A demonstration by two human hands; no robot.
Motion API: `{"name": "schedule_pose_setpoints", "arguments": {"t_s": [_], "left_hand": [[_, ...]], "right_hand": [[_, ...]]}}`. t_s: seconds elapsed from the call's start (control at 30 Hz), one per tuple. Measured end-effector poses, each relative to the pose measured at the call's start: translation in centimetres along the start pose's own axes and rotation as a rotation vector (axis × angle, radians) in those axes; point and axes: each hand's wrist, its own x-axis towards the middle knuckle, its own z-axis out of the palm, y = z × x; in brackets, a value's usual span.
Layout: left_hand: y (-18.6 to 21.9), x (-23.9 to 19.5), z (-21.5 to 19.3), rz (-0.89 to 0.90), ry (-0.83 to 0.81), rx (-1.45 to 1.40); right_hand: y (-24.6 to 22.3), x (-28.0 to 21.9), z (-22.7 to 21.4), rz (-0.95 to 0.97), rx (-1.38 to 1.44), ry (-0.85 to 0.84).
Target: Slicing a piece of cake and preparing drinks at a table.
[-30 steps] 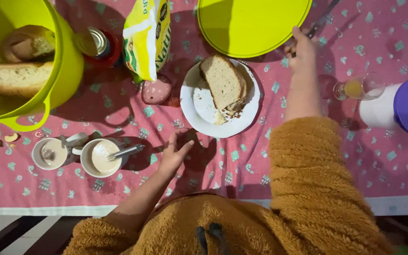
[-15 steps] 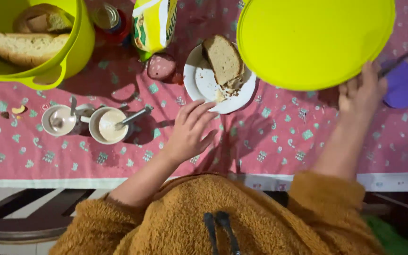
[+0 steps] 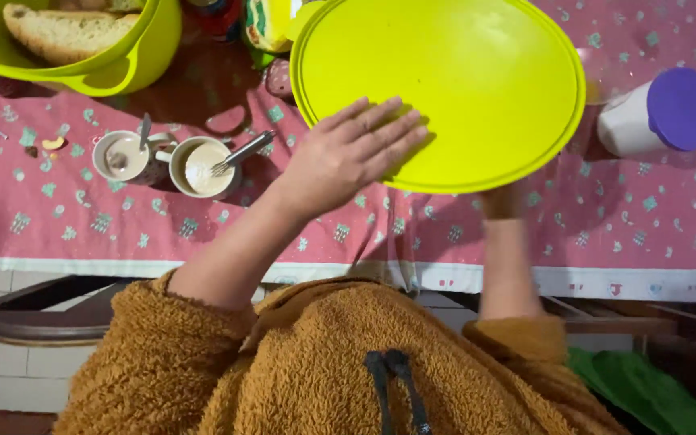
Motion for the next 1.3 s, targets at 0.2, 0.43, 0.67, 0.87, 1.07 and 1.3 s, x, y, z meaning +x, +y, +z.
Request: {"name": "schedule_pose_setpoints", "arguments": {"t_s": [0.2,0.43,0.67,0.87,1.07,1.3], "left_hand": [[-2.1,-0.3,-4.4,-0.058,-0.04,0.012],[-3.1,-1.8,-6.6,-0.085,-0.037,-0.011],[-5.0,-3.1,-8.1,-0.199,0.021,-0.096],[-11.3,-6.3,-7.0,-0.532,0.412,-0.423],[-22.0,-13.7,-4.8,-0.858,1.049,-1.213],[-27.2,-18.3,-7.1,-0.995,1.383,-1.389]], "right_hand": [[-11.6,2.6,8.1,0.123,0.463,-0.118],[-12.9,9.8,11.1,0.166,0.472,-0.151],[-12.2,17.2,11.9,0.201,1.071,-0.227],[-17.2,25.7,13.2,0.183,1.606,-0.346],[-25.2,31.6,13.0,0.199,1.731,-0.221],[-32.2,37.8,9.2,0.234,1.62,0.026]]}}
